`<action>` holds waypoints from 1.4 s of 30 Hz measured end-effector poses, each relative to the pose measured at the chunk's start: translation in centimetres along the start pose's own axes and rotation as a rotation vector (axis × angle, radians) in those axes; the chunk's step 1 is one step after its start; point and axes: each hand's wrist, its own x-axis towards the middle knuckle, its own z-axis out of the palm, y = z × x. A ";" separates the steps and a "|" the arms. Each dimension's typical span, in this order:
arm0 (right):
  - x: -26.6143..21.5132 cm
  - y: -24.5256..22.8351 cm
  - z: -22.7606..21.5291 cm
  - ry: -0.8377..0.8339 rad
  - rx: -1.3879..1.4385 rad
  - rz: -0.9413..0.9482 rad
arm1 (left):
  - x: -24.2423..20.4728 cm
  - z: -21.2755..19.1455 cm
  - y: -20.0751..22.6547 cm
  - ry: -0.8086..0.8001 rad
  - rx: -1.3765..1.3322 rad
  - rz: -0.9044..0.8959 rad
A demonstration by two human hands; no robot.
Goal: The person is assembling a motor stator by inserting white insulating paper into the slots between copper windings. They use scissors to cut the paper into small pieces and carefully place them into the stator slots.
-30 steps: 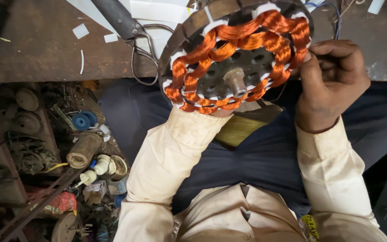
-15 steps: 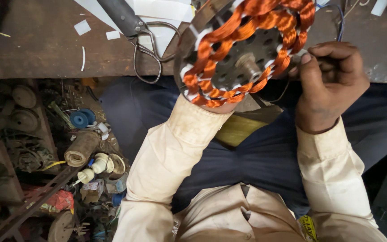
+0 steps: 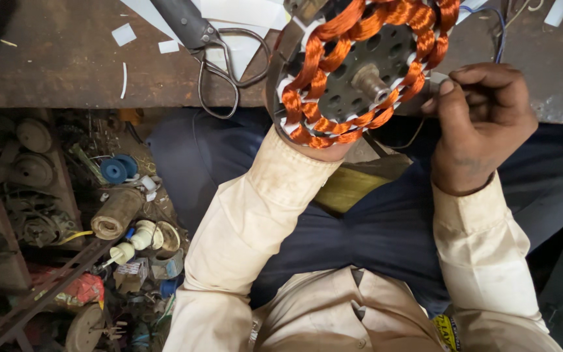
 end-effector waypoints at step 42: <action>-1.7 -3.0 -1.3 0.050 0.275 -0.181 | -3.0 -0.9 -0.8 0.109 0.302 0.317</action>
